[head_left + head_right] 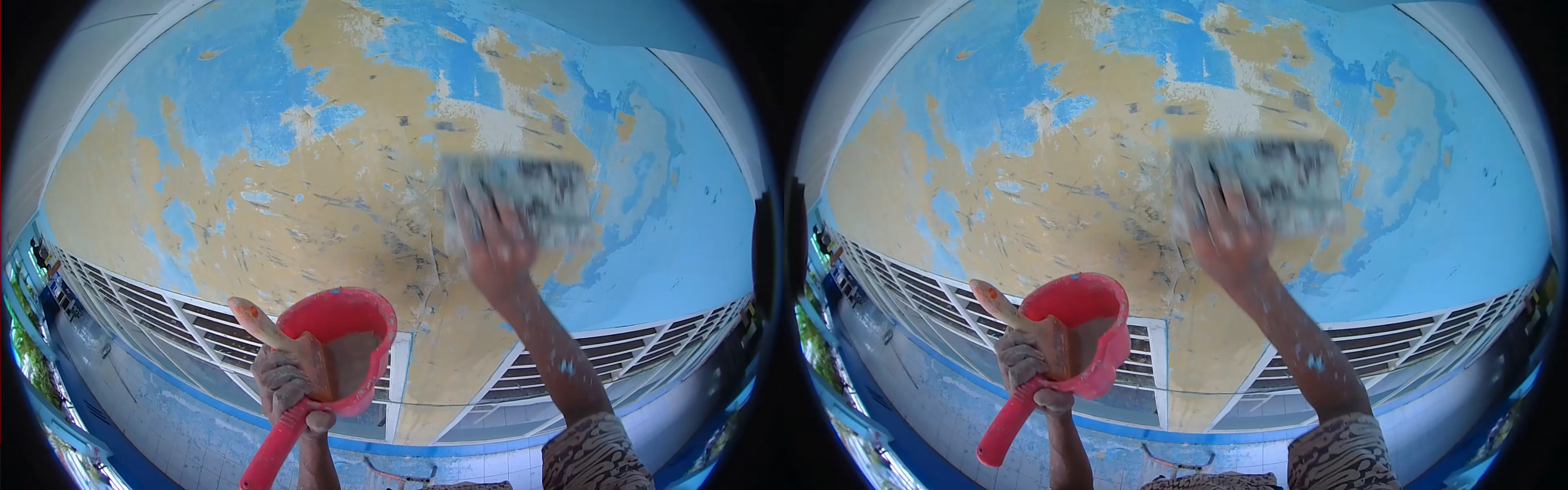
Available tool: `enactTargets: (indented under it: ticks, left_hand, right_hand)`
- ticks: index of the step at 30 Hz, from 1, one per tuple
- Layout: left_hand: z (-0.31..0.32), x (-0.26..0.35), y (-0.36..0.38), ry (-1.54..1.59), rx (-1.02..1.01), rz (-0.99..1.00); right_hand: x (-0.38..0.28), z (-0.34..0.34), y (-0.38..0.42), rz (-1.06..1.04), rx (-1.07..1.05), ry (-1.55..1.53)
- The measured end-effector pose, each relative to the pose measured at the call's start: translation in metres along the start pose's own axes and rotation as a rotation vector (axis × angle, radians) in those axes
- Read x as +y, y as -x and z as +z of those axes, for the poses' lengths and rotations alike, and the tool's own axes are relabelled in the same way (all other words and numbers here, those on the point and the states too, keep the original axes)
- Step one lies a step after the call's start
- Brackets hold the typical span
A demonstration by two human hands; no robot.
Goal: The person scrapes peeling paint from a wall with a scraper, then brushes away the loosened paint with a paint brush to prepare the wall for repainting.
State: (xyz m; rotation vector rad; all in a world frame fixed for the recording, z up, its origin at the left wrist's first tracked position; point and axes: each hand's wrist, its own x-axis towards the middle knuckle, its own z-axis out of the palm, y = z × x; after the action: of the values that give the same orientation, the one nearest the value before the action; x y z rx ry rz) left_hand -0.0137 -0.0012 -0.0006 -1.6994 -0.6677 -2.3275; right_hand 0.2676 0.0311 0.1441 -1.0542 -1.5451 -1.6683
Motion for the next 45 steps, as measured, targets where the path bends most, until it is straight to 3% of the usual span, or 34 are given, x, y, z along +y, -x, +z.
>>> enactTargets:
  ticks: [5,11,16,18,22,27,29,30,32,33,35,36,38,40,42,44,45]
  left_hand:
    - [-0.012,0.009,-0.004,-0.045,-0.104,0.028]
    - [-0.009,0.003,0.011,0.029,0.011,0.029]
    - [-0.003,0.004,0.019,0.071,0.032,0.024]
    - [0.001,0.009,0.016,0.048,0.014,0.024]
    - [-0.012,0.009,0.019,-0.025,-0.009,0.038]
    - [-0.033,0.027,0.017,-0.074,-0.015,0.005]
    - [-0.043,0.035,0.018,-0.098,-0.047,0.000]
    - [-0.045,0.038,0.019,-0.083,-0.029,-0.005]
    - [-0.045,0.044,0.019,-0.077,-0.002,-0.001]
    - [-0.046,0.047,0.020,-0.074,0.012,0.001]
    - [-0.049,0.047,0.030,-0.049,0.007,-0.041]
    - [-0.048,0.048,0.032,-0.051,0.000,-0.046]
    - [-0.048,0.052,0.037,-0.059,-0.020,-0.055]
    - [-0.045,0.057,0.040,-0.062,-0.035,-0.066]
    - [-0.041,0.061,0.043,-0.067,-0.052,-0.083]
    - [-0.038,0.066,0.046,-0.064,-0.070,-0.088]
    - [-0.038,0.065,0.049,-0.053,-0.077,-0.090]
  right_hand:
    - [-0.010,-0.014,0.019,0.022,-0.041,-0.030]
    - [-0.003,-0.002,0.030,-0.002,0.002,-0.034]
    - [-0.012,0.014,-0.032,0.056,0.073,-0.026]
    - [-0.015,0.023,-0.067,0.051,0.008,-0.054]
    - [-0.019,0.027,-0.035,0.033,0.103,-0.121]
    - [-0.058,-0.027,0.068,-0.116,-0.195,-0.099]
    - [-0.071,-0.049,0.092,-0.146,-0.529,-0.213]
    - [-0.072,-0.061,0.095,-0.140,-0.529,-0.222]
    - [-0.064,-0.083,0.091,0.039,-0.911,-0.525]
    - [-0.057,-0.093,0.094,0.036,-0.897,-0.523]
    - [-0.041,-0.111,0.109,0.500,-0.601,-0.961]
    - [-0.036,-0.118,0.122,0.498,-0.592,-0.966]
    - [-0.030,-0.137,0.155,1.447,-0.773,-1.647]
    - [-0.046,-0.138,0.230,1.698,-0.828,-1.719]
    - [-0.091,-0.131,0.349,1.504,-1.072,-1.267]
    - [-0.120,-0.141,0.434,1.105,-1.428,-0.791]
    - [-0.127,-0.151,0.450,1.101,-1.420,-0.788]
